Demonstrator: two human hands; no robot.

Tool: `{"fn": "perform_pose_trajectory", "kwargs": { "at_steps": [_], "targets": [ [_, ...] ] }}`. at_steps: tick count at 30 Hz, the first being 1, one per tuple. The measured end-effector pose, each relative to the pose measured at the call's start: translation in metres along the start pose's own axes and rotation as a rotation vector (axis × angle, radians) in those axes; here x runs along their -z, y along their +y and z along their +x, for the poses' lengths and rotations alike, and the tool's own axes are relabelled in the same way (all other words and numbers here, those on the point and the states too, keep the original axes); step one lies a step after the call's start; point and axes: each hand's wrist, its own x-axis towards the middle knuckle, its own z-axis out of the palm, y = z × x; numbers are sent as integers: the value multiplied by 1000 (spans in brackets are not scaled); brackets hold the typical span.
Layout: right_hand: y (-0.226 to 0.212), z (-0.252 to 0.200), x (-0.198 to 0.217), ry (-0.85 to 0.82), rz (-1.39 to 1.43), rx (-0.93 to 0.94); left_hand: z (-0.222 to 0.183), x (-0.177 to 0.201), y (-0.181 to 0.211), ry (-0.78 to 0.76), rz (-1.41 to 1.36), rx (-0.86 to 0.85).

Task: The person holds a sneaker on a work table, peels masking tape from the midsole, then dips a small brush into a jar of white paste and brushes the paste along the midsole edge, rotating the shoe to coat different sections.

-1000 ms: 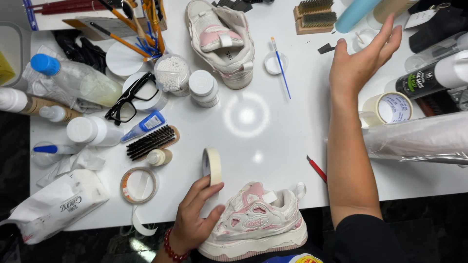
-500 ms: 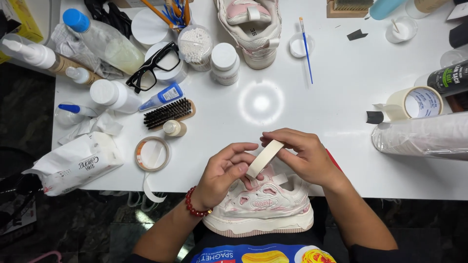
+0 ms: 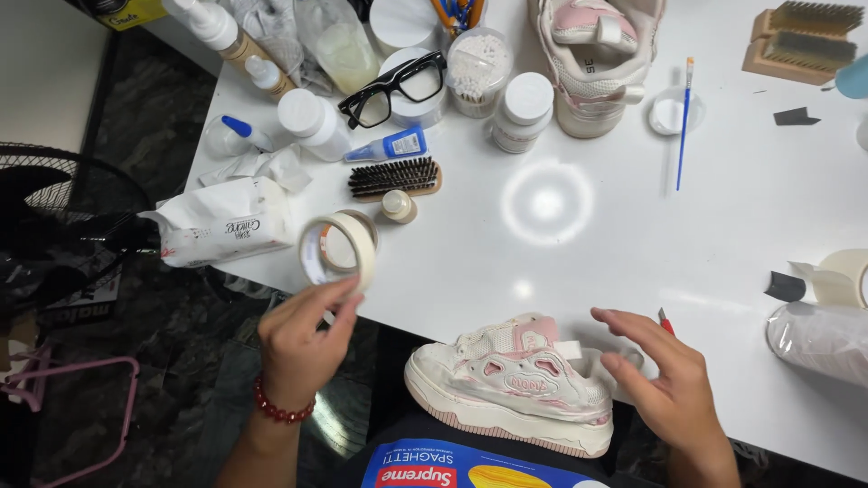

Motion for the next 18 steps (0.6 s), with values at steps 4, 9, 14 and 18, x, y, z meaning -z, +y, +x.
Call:
{"fn": "perform_pose_trajectory", "kwargs": {
  "at_steps": [4,9,14,18],
  "targets": [
    [-26,-12,-2,-58,-235,162,6,-19,-30,27,217,-12],
    [-26,-20,-16,-223,-447,244,8,-41,-47,-11,335,-49],
    [-28,-23,-15,-206,-399,236,-23,-35,-15,29,232,-71],
    [-20,-29,-15,-276,-151,-69,-92,-50,-14,-253,-409,489]
  ]
}}
